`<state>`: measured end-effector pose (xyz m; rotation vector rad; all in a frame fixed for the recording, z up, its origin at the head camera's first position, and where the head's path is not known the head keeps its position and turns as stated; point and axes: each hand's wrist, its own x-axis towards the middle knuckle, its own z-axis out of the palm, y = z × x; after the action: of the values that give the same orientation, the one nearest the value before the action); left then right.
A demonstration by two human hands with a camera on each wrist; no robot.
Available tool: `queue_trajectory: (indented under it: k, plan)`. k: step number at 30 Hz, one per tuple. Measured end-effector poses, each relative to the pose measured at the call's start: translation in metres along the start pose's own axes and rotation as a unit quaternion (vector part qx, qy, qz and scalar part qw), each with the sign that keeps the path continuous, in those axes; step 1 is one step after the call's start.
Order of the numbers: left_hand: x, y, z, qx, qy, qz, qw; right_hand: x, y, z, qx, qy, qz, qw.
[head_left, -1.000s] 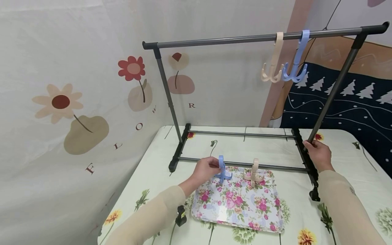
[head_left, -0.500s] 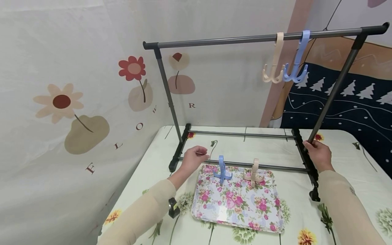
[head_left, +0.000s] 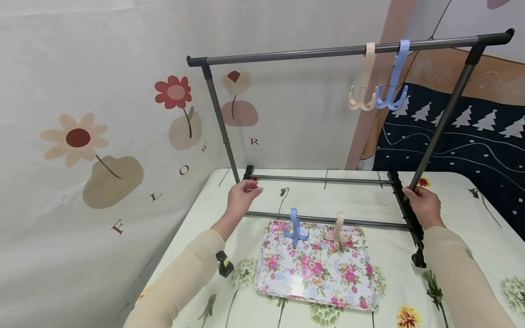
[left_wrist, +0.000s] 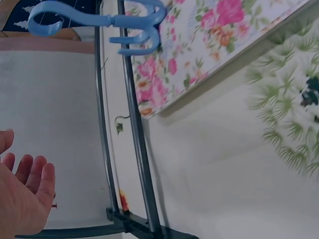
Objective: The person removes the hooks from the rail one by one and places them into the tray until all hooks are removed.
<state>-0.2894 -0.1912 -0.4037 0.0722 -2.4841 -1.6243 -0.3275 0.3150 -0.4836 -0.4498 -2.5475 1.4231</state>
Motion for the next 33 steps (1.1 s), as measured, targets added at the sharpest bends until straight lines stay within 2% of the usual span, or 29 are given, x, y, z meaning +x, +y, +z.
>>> queue_trajectory:
  k: [11,16,25,33]
  plan:
    - [0.017,0.008,-0.016,0.002,0.030,-0.002,0.9996,0.002,0.001,0.000,-0.004,-0.004,-0.005,1.0000]
    - [0.025,0.009,-0.024,0.008,0.054,-0.003,0.9985,0.000,0.000,0.000,0.003,-0.004,-0.004,1.0000]
    - [0.049,-0.002,-0.039,0.007,0.113,-0.004,0.9935,-0.002,-0.003,0.001,0.005,-0.002,-0.009,0.9999]
    - [0.069,-0.008,-0.049,-0.006,0.156,-0.014,0.9877,-0.001,-0.006,0.002,0.002,-0.005,0.011,0.9999]
